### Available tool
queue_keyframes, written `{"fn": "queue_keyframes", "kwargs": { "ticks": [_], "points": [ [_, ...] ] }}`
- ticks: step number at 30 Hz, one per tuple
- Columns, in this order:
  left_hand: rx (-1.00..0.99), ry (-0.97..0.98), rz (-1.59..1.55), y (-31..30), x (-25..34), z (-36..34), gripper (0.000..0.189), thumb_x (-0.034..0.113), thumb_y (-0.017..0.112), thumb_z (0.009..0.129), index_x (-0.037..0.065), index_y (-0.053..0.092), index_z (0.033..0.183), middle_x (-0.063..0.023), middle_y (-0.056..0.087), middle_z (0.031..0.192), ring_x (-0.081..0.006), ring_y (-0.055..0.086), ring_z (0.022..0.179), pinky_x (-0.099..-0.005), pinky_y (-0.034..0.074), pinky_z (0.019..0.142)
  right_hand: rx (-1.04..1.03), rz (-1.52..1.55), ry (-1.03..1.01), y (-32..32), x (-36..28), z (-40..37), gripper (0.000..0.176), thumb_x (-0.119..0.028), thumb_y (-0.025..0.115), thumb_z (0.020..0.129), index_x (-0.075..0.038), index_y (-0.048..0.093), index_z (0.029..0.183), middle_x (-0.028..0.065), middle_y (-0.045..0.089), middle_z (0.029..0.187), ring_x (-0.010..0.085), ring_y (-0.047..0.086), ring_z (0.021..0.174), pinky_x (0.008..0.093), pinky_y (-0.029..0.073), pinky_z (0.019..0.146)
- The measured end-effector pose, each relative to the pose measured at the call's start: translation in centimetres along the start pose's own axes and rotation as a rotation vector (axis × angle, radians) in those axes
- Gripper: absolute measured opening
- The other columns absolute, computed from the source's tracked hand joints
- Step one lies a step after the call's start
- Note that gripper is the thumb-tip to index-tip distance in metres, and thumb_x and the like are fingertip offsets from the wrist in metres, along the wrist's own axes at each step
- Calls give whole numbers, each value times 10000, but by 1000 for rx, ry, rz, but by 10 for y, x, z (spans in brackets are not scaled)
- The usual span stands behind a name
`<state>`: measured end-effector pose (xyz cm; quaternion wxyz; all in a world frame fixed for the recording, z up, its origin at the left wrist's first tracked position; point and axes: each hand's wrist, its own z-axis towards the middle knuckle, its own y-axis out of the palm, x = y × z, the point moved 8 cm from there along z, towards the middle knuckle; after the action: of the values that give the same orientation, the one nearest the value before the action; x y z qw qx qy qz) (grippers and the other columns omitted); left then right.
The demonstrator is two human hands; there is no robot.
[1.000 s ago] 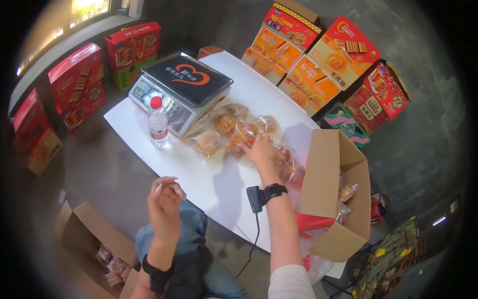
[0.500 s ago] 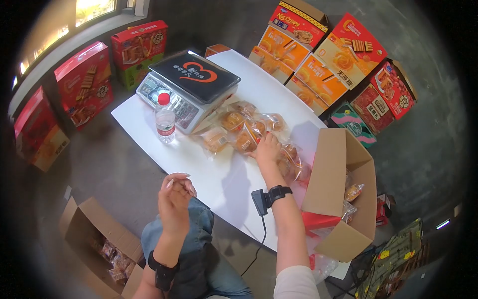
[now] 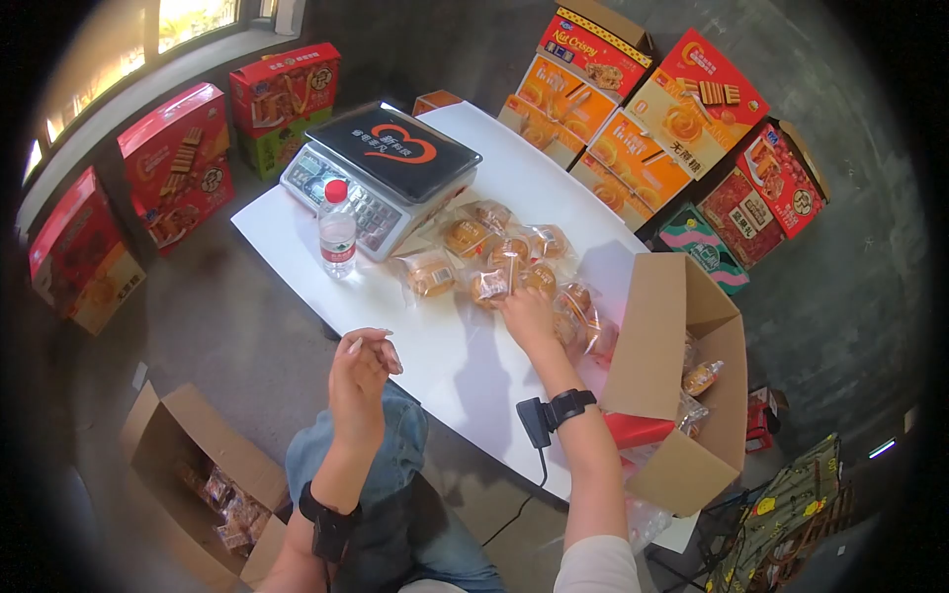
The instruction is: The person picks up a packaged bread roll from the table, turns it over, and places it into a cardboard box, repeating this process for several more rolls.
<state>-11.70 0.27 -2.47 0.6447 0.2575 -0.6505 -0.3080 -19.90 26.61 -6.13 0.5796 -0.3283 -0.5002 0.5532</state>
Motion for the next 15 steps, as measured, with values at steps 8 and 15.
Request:
{"fn": "queue_keyframes", "kwargs": {
  "ticks": [8,15],
  "points": [
    [-34,23,29,-4,-3,-4,270,198,339,871,-2,482,983,-72,531,791,-140,506,732,-266,399,701,-307,-136,301,-10,16,-11,533,-515,617,717,-26,575,923,151,575,924,296,560,915,411,438,795],
    [-23,17,63,-2,0,-2,278,206,353,863,-8,499,963,-61,513,768,-135,478,710,-264,382,673,-275,-194,293,17,30,-9,519,-404,693,689,-60,527,1040,131,531,1032,257,528,995,370,449,794]
  ]
}}
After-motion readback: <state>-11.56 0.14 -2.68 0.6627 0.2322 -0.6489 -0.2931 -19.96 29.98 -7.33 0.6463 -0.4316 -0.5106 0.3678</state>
